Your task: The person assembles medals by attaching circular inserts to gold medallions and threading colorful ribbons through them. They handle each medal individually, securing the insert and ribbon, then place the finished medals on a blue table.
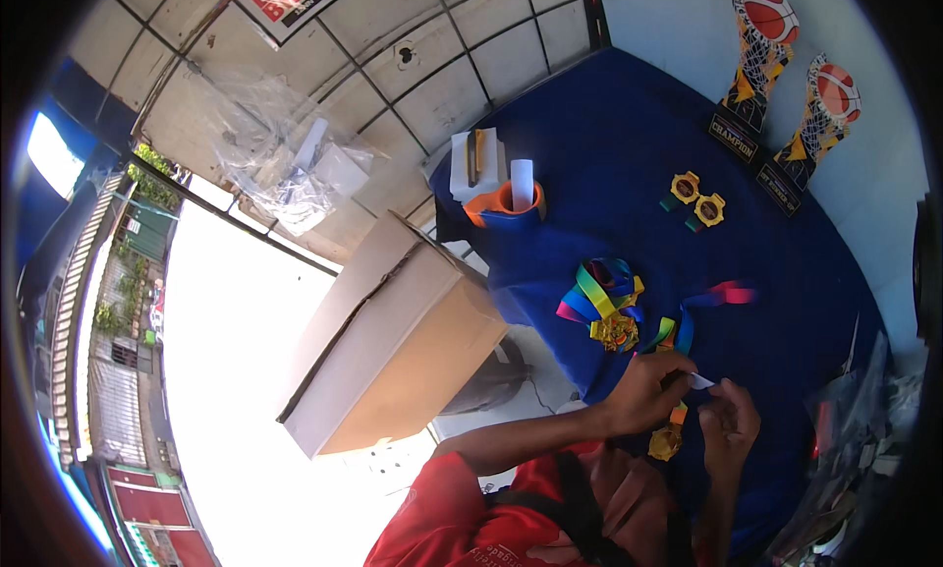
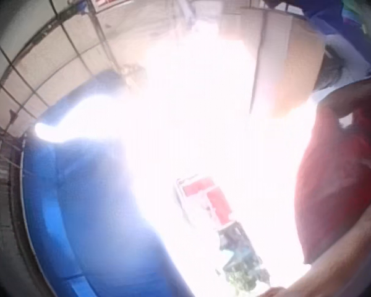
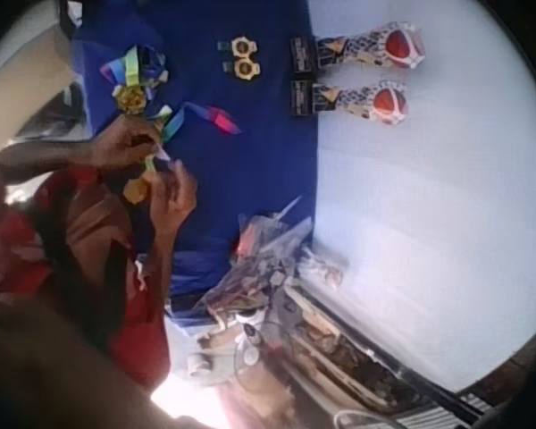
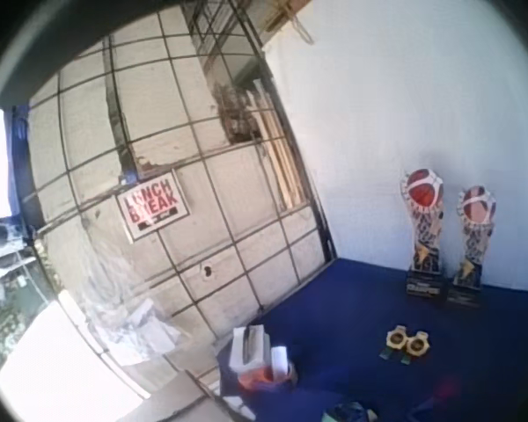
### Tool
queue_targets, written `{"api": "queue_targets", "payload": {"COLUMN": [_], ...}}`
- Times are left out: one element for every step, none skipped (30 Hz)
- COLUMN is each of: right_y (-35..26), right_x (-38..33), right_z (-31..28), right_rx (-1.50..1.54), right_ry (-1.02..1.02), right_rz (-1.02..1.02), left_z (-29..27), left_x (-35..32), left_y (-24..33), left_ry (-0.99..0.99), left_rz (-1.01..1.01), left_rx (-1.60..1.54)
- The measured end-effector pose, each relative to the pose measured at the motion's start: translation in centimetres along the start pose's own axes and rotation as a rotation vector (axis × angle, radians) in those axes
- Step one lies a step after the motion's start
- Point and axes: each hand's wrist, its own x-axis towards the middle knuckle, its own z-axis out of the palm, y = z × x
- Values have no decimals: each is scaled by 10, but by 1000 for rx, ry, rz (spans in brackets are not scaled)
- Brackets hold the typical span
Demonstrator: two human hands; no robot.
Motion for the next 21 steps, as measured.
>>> {"api": "queue_targets", "payload": {"right_y": [3, 6, 10, 14, 19, 24, 29, 31, 36, 39, 41, 43, 45, 46, 46, 46, 46, 44, 42, 39, 35], "right_x": [1, 1, 2, 2, 3, 2, 1, -2, -5, -9, -15, -20, -24, -28, -30, -31, -31, -31, -31, -31, -31], "right_z": [-7, -16, -28, -42, -55, -70, -79, -91, -99, -104, -107, -109, -109, -108, -107, -104, -102, -99, -97, -94, -92], "right_rx": [-105, -193, -283, -239, -196, -77, -347, -546, -742, -747, -750, -747, -750, -750, -755, -742, -735, -729, -733, -734, -755], "right_ry": [36, 44, 78, 82, 108, 107, 170, 197, 229, 253, 278, 309, 299, 294, 293, 286, 281, 252, 236, 197, 209], "right_rz": [11, 30, 67, 102, 156, 216, 129, 50, -31, -7, 22, 36, 77, 100, 106, 109, 96, 76, 127, 171, 240], "left_z": [-23, -65, -107, -167, -227, -292, -356, -416, -462, -500, -529, -549, -562, -569, -573, -575, -577, -580, -583, -587, -593], "left_x": [11, 24, 40, 60, 69, 81, 88, 86, 85, 83, 80, 78, 76, 76, 76, 76, 78, 80, 81, 81, 83], "left_y": [9, 23, 41, 64, 92, 121, 150, 180, 196, 207, 215, 219, 219, 217, 213, 208, 204, 200, 195, 192, 193], "left_ry": [65, 269, 520, 750, 1029, 1282, 1487, 1570, 1684, 1696, 1611, 1467, 1301, 1116, 1075, 1022, 960, 929, 887, 834, 840], "left_rz": [46, 204, 245, 466, 584, 888, 981, 1091, 958, 710, 379, 189, 37, -109, -232, -347, -475, -591, -724, -869, -934], "left_rx": [34, 248, 106, 286, 503, 887, 1053, 1376, 1442, 1558, 1715, 1751, 1811, 1851, 1866, 1869, 1855, 1876, 1878, 1877, 1807]}}
